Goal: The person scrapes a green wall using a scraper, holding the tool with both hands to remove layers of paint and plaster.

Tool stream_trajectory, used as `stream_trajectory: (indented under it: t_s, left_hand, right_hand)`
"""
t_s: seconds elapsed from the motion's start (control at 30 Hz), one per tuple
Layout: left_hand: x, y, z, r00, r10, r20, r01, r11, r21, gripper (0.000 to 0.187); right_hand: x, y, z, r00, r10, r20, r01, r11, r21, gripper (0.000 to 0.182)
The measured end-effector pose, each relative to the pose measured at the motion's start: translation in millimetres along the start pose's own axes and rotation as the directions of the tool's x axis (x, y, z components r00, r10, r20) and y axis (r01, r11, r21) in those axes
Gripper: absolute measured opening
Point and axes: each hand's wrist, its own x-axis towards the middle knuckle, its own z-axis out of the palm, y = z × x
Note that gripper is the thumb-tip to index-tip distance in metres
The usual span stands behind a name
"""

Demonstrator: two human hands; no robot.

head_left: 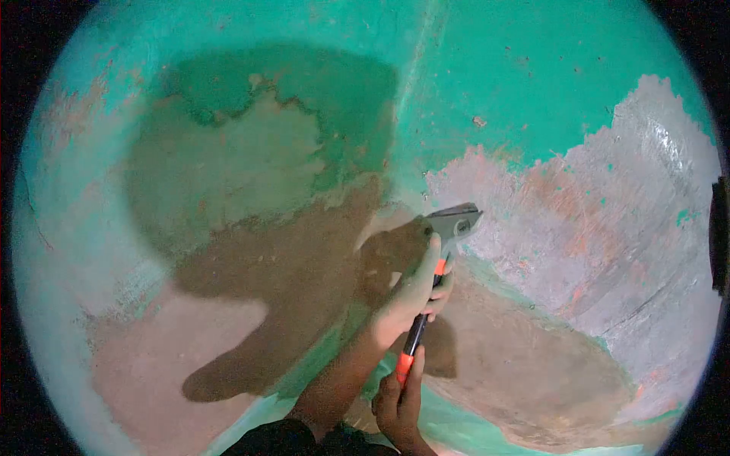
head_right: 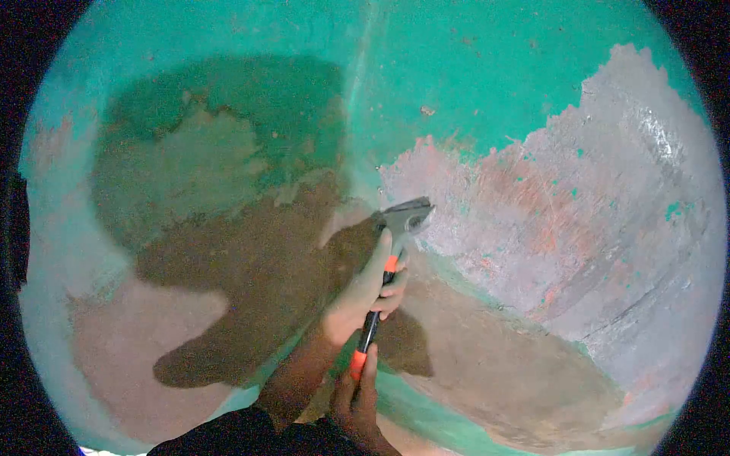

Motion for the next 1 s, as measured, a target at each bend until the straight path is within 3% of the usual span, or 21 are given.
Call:
stream_trajectory:
  t_s: [0.23,0.37,0.53,0.7,0.9,1.0]
  left_hand:
    - [1.7,6.3,1.7,0.994,0.107,-0.017,-0.106,0.994,0.033,0.054]
    - [1.9,2.6,4.6,0.998,0.063,-0.028,-0.063,0.998,-0.011,0.054]
    - [2.4,3.4,3.6,0.996,0.061,-0.06,-0.059,0.998,0.031,0.054]
    - [1.6,16.5,6.5,0.995,0.105,0.002,-0.105,0.993,0.047,0.055]
    - [3.8,1.4,1.1,0.998,0.062,-0.016,-0.061,0.997,0.045,0.055]
    - [4.0,4.8,1.1,0.997,0.077,-0.003,-0.077,0.996,0.042,0.054]
  right_hand:
    - [3.8,6.3,-6.2,1.0,0.001,-0.001,-0.001,0.997,-0.073,0.067]
    - [3.4,3.7,-9.4,0.998,0.065,0.009,-0.066,0.997,0.028,0.067]
    - [3.9,13.7,-6.8,1.0,0.006,-0.006,-0.007,0.999,-0.051,0.067]
    - [13.9,11.1,-1.9,0.999,-0.032,-0.02,0.03,0.996,-0.08,0.067]
    - [5.6,16.1,-2.5,0.999,0.013,-0.032,-0.014,1.0,-0.025,0.067]
    - [8.0,19.8,-1.5,0.998,-0.039,-0.043,0.034,0.993,-0.114,0.066]
